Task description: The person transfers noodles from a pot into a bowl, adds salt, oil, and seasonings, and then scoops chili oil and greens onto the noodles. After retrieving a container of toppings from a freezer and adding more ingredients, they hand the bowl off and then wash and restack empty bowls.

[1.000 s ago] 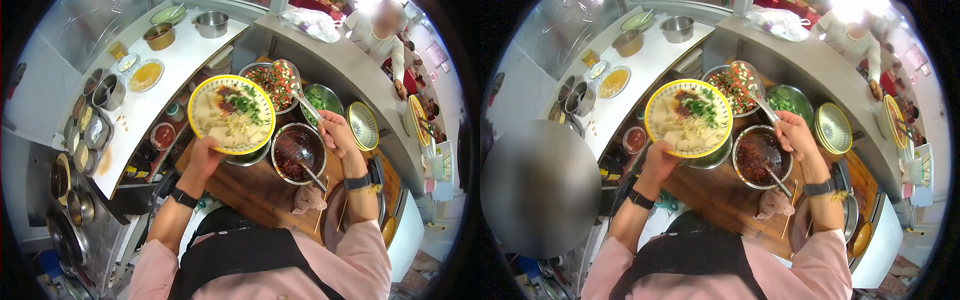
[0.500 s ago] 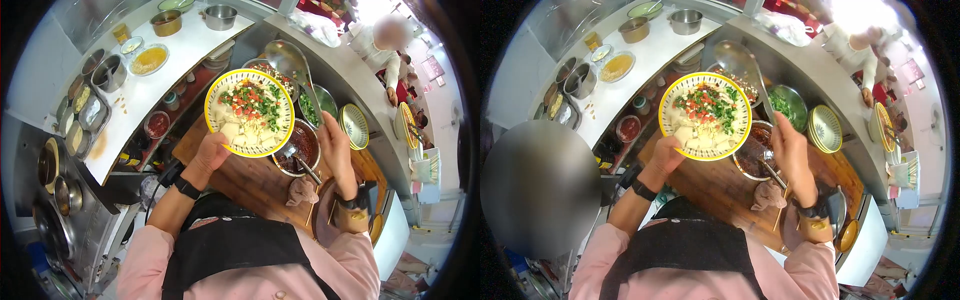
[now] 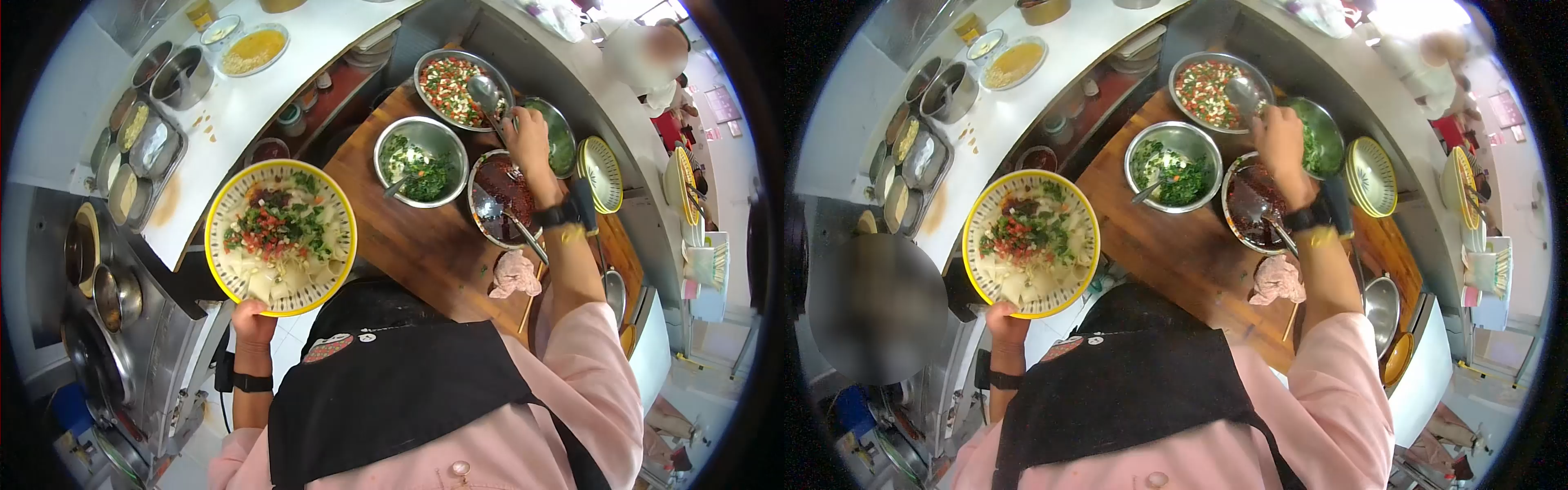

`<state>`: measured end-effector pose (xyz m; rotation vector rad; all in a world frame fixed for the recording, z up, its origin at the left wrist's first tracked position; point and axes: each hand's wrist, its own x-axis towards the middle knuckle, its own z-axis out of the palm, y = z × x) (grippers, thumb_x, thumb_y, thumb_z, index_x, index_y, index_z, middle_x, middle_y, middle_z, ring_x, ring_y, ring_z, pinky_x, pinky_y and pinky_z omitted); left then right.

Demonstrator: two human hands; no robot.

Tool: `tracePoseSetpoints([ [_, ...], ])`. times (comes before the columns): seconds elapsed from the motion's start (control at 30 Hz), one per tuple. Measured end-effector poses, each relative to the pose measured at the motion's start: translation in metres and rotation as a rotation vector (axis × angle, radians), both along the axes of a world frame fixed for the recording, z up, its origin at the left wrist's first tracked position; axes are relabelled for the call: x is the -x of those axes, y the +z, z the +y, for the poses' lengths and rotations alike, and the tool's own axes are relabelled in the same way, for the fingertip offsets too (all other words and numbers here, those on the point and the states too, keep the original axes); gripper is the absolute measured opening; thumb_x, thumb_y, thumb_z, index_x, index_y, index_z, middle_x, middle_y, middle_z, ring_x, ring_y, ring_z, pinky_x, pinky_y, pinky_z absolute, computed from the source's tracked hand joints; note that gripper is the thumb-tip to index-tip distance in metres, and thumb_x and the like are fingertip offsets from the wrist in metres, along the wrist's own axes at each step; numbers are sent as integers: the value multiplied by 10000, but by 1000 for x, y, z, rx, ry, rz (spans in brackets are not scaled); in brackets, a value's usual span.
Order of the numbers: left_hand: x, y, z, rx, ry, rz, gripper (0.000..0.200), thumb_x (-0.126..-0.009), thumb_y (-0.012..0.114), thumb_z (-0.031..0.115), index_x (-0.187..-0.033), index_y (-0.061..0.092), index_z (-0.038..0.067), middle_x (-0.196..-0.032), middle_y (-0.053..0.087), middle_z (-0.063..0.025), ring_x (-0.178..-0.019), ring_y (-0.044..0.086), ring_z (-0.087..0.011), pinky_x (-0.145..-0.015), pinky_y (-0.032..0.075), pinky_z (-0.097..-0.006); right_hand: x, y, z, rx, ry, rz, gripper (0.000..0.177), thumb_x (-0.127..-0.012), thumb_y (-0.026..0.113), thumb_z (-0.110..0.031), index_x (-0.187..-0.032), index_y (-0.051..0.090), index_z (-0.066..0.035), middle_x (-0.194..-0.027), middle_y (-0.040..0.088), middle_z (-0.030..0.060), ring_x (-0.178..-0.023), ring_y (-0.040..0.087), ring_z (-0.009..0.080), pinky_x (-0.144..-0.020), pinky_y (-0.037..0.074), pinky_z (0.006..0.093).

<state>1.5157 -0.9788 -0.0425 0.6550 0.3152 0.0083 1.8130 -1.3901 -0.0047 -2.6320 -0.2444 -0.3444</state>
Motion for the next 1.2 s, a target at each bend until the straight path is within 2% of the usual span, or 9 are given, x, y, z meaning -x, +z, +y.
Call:
tracePoseSetpoints([
  [0.03, 5, -8, 2, -23, 9, 46, 775, -518, 463, 71, -1264, 266, -1, -1250, 380, -165, -1161, 364, -332, -981, 291, -440, 21, 16, 25, 214, 163, -377, 230, -733, 533, -102, -940, 552, -5, -798, 586, 159, -719, 570, 327, -678, 449, 404],
  [0.1, 10, -20, -1, -39, 18, 99, 777, -519, 462, 67, -1267, 261, 3, -1254, 376, -159, -1164, 360, -329, -981, 291, -438, 64, 21, 80, 126, 363, 248, 309, -709, 582, -137, -1000, 543, -40, -903, 577, 148, -815, 565, 319, -713, 448, 403],
  [0.17, 2, -30, -12, 31, 17, 77, 773, -523, 461, 58, -1268, 263, 8, -1250, 381, -153, -1160, 365, -327, -982, 290, -438, 96, -12, 113, 60, 714, 161, 259, -731, 579, -155, -975, 560, -71, -940, 570, 145, -827, 562, 320, -718, 447, 393],
  [0.5, -40, -72, -28, 149, -114, 168, 725, -530, 473, -22, -1235, 305, -6, -1199, 430, -133, -1116, 422, -287, -968, 331, -395, 90, -67, 97, -479, -176, 72, 183, -804, 561, -176, -925, 569, -39, -667, 589, 115, -584, 575, 204, -539, 447, 306],
  [0.57, -51, -77, -26, 146, -201, 150, 720, -531, 464, -21, -1234, 310, -5, -1194, 434, -136, -1112, 426, -286, -967, 332, -390, 86, -65, 90, -1291, -382, 362, 133, -795, 588, -125, -826, 564, 1, -601, 537, 11, -446, 466, 61, -388, 369, 175],
  [0.63, -60, -72, -26, 133, -217, 157, 710, -540, 460, -10, -1234, 312, -7, -1192, 436, -140, -1110, 428, -296, -957, 342, -398, 80, -69, 81, -1444, -429, 405, 113, -793, 589, -124, -801, 558, -15, -605, 542, 22, -457, 482, 68, -382, 386, 178],
  [0.77, -70, -64, -25, 153, -305, 205, 716, -547, 462, 12, -1246, 305, 3, -1206, 427, -142, -1113, 422, -316, -943, 352, -426, 91, -64, 68, -1247, -364, 278, 120, -800, 577, -133, -817, 569, -15, -597, 561, 37, -488, 531, 94, -442, 437, 207],
  [0.87, -72, -73, -23, 189, -335, 226, 728, -547, 463, 17, -1255, 296, 12, -1216, 419, -145, -1118, 416, -323, -945, 347, -437, 101, -64, 61, -494, -240, 140, 182, -815, 516, -160, -911, 580, -19, -755, 613, 139, -652, 615, 215, -598, 473, 308],
  [1.2, -76, -70, -21, 238, -377, 208, 733, -549, 452, 0, -1261, 279, 12, -1229, 405, -154, -1137, 394, -328, -968, 317, -445, 117, -45, 91, -315, 56, 7, 161, -824, 492, -129, -899, 588, -23, -869, 577, 161, -769, 561, 330, -666, 457, 359],
])
